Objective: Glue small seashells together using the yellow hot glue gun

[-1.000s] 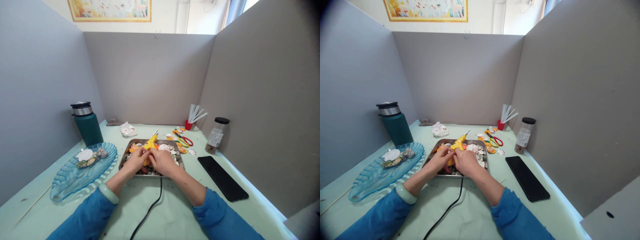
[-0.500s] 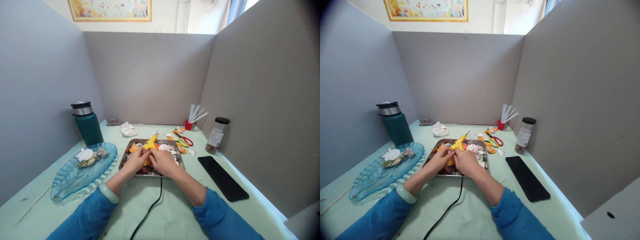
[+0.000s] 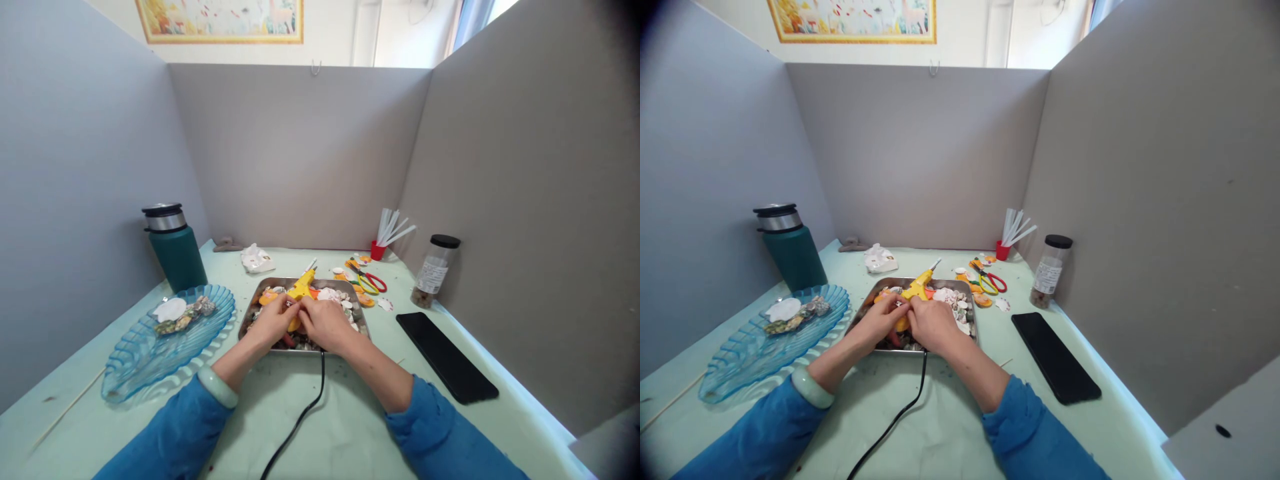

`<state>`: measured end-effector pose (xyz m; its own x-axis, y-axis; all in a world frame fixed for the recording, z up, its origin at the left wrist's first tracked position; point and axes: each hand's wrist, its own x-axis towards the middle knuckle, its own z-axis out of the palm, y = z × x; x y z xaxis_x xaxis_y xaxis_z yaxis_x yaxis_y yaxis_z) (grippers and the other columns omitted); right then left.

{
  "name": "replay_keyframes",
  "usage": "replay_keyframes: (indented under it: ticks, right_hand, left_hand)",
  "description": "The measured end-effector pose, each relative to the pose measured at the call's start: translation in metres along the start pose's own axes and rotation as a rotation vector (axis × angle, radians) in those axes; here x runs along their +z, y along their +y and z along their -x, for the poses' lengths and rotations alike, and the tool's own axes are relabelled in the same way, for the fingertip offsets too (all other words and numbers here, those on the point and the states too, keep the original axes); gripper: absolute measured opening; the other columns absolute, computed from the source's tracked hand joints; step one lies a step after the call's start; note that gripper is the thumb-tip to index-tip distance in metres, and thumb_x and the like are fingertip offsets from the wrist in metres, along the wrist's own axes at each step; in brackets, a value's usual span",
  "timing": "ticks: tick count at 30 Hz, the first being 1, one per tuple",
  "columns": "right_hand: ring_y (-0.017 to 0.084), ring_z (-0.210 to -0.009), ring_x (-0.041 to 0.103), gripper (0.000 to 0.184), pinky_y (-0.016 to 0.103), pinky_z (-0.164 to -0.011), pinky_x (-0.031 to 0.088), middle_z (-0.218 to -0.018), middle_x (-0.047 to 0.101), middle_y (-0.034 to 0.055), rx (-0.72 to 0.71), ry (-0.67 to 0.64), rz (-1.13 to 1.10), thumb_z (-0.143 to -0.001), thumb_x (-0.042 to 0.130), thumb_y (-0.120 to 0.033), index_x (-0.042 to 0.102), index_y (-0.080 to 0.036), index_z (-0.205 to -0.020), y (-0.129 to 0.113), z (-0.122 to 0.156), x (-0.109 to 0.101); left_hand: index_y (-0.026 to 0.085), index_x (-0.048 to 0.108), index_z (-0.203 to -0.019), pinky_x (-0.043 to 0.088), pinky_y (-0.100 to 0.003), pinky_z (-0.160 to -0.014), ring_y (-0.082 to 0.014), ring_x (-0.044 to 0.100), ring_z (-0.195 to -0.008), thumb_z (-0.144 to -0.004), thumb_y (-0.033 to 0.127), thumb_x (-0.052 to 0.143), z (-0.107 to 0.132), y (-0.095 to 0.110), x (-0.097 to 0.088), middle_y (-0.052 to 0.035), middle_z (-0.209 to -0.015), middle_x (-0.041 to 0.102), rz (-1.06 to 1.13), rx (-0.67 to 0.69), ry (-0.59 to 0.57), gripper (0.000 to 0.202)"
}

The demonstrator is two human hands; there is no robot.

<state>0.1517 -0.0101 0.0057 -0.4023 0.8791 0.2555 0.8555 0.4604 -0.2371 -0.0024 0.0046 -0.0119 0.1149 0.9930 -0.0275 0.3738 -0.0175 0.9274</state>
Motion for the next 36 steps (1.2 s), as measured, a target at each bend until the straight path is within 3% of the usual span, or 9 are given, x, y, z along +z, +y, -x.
replay_keyframes:
  ticks: [36]
  right_hand:
    - [0.022,-0.089,0.068,0.029,0.028,-0.073,0.040,-0.096,0.073,0.0089,0.001,0.007,0.014,-0.099,0.038,-0.030,0.062,-0.018,-0.107,0.0002,0.0001,-0.0007]
  left_hand:
    - [0.019,0.052,-0.093,0.037,-0.018,-0.030,-0.0109,0.056,-0.032,-0.091,0.036,0.052,0.0000,-0.0006,0.0002,0.0057,-0.064,0.057,-0.017,0.011,-0.011,0.017]
